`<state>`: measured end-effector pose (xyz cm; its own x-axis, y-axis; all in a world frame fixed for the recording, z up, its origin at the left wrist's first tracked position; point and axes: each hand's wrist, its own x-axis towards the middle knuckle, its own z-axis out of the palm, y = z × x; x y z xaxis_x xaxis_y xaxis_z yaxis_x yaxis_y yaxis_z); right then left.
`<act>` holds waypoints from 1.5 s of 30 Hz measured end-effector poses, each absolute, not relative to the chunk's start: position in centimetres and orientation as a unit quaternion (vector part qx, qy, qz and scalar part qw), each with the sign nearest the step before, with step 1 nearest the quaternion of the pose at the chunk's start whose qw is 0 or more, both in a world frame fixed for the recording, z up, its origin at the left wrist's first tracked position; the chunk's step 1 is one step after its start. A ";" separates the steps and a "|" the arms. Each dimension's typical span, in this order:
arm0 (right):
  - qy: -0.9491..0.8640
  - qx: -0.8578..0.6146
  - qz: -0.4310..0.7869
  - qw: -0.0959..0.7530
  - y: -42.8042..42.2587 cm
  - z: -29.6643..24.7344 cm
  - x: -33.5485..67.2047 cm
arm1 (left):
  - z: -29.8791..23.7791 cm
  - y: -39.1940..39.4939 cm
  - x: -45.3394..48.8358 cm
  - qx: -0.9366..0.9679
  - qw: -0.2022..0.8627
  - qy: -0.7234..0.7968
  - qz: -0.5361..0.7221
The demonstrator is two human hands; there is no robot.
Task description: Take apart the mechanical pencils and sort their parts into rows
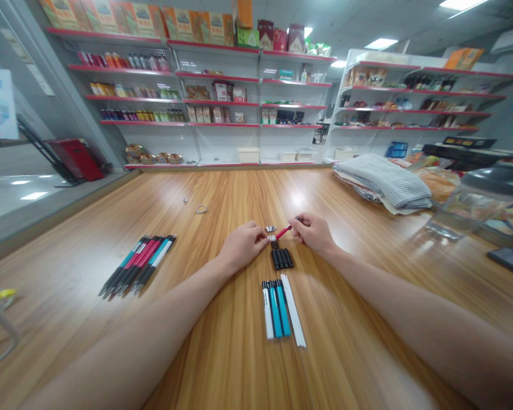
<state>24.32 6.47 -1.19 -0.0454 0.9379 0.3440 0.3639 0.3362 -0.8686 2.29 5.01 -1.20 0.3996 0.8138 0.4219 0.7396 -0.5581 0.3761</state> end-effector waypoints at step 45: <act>-0.735 -0.426 0.199 0.489 3.4 0.1 22.5 | 0.7 -6.7 -1.2 0.859 0.109 0.455 0.207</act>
<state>22.45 3.37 0.14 -0.1593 0.8209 0.5484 0.4322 0.5574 -0.7089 -1.20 -6.68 0.73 0.5009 0.8265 0.2567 0.7360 -0.5629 0.3761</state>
